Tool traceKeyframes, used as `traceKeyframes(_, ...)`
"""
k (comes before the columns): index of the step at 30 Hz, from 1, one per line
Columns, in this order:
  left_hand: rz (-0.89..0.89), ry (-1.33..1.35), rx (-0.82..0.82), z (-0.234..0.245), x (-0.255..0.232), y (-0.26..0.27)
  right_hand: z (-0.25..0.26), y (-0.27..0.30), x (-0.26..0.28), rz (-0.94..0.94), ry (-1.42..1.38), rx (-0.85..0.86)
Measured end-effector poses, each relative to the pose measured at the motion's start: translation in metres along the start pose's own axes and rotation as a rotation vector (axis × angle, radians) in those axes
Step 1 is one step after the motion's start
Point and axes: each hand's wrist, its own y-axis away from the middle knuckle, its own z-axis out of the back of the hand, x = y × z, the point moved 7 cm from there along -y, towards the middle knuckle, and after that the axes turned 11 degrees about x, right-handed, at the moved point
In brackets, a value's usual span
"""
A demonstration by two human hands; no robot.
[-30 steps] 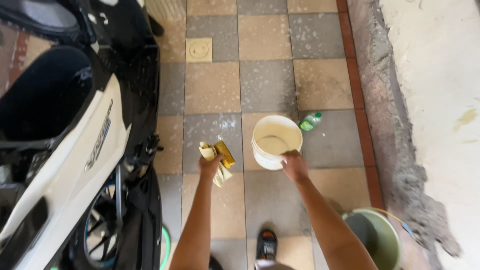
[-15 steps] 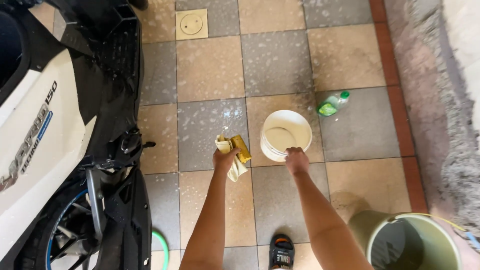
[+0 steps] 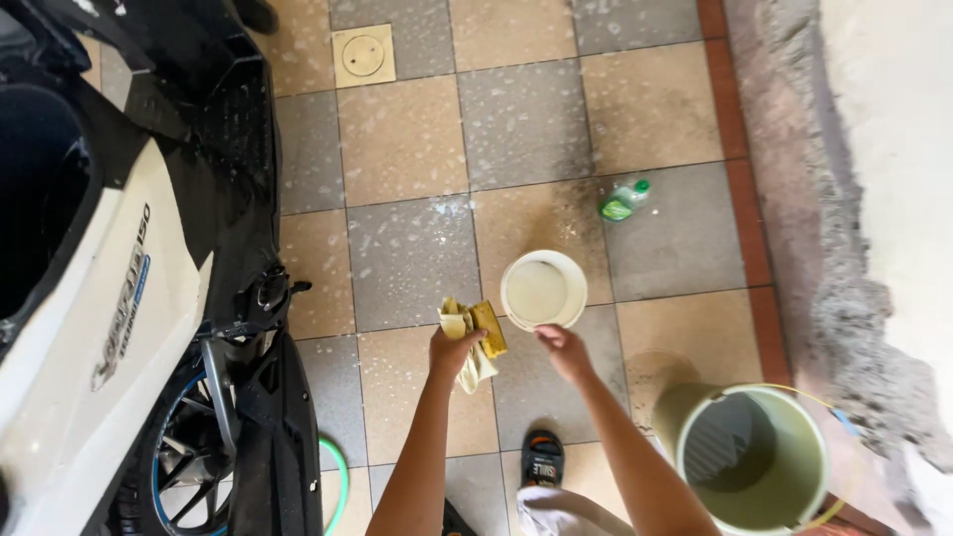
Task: Cleaning the interior compartment and body of a motor scooter using a cloth and soapy water.
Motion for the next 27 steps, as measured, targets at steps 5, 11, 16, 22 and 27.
traceKeyframes(5, 0.012, -0.075, 0.18, -0.06, -0.03, 0.062, -0.016, 0.119, 0.113, -0.08, -0.465, 0.131)
traceKeyframes(11, 0.096, -0.164, 0.14, -0.09, -0.082, 0.136, 0.008, 0.179, 0.113, -0.328, -0.671, -0.085)
traceKeyframes(16, 0.017, -0.066, 0.029, -0.073, -0.069, 0.147, 0.034, 0.182, 0.11, -0.371, -0.789, -0.165)
traceKeyframes(22, 0.072, 0.14, 0.037, -0.049, -0.115, 0.198, 0.053, 0.158, 0.093, -0.324, -0.886, -0.104)
traceKeyframes(27, -0.026, 0.322, 0.123, -0.033, -0.155, 0.224, 0.068, 0.177, 0.08, -0.384, -0.758, -0.004)
